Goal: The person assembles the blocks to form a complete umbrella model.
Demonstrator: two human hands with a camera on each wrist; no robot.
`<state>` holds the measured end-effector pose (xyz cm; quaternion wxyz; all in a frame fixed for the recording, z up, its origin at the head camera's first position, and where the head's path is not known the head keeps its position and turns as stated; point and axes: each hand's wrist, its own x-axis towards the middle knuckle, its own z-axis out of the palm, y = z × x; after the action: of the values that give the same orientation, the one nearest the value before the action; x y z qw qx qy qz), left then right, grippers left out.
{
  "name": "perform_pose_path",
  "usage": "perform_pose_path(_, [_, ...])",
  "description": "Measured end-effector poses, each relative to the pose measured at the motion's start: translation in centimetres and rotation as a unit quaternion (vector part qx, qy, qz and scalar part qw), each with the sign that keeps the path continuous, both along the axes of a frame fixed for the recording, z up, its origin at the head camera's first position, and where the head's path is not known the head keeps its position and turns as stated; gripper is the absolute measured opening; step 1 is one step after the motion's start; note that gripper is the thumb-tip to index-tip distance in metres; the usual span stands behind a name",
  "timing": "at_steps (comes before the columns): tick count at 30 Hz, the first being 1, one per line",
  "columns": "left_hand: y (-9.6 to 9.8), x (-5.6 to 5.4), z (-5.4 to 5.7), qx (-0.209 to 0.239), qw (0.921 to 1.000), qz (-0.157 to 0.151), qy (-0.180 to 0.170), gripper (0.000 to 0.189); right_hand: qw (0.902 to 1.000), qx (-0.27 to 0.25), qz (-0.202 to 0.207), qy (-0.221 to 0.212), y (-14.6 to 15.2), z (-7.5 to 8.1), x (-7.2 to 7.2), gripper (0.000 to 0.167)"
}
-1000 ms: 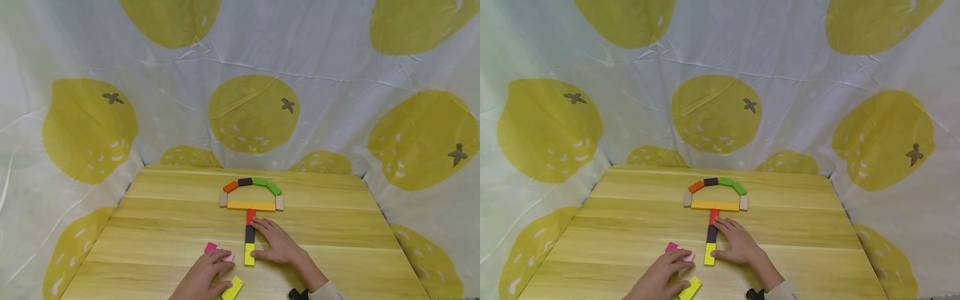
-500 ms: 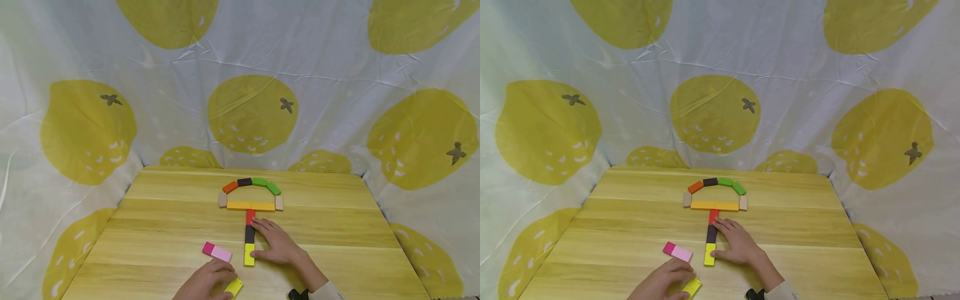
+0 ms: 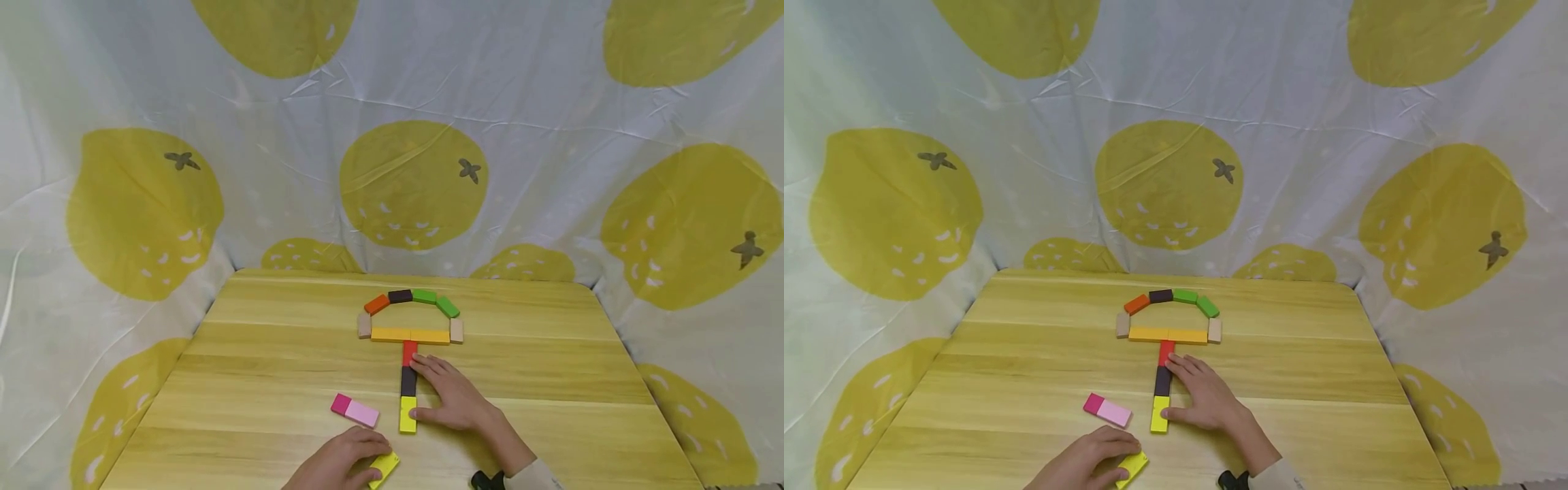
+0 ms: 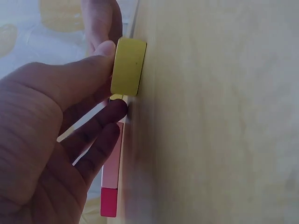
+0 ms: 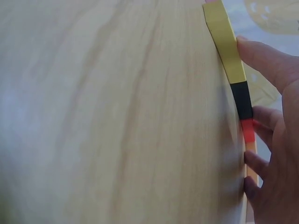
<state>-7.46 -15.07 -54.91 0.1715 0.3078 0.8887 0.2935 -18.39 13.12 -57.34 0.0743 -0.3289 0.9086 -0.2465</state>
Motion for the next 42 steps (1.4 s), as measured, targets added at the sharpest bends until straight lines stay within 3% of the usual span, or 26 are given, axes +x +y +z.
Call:
perform_pose_path(20, [1.3,-1.1,0.3,-0.017,0.9969,0.055,-0.053,0.036,1.0000,0.000,-0.001,-0.006,-0.1,0.0,-0.1,0.087])
perform_pose_path(42, [1.8,-1.3,-0.4,-0.017,0.9985,0.041,-0.033,0.037,0.9999,-0.004,0.003,-0.012,0.1,0.1,-0.1,0.087])
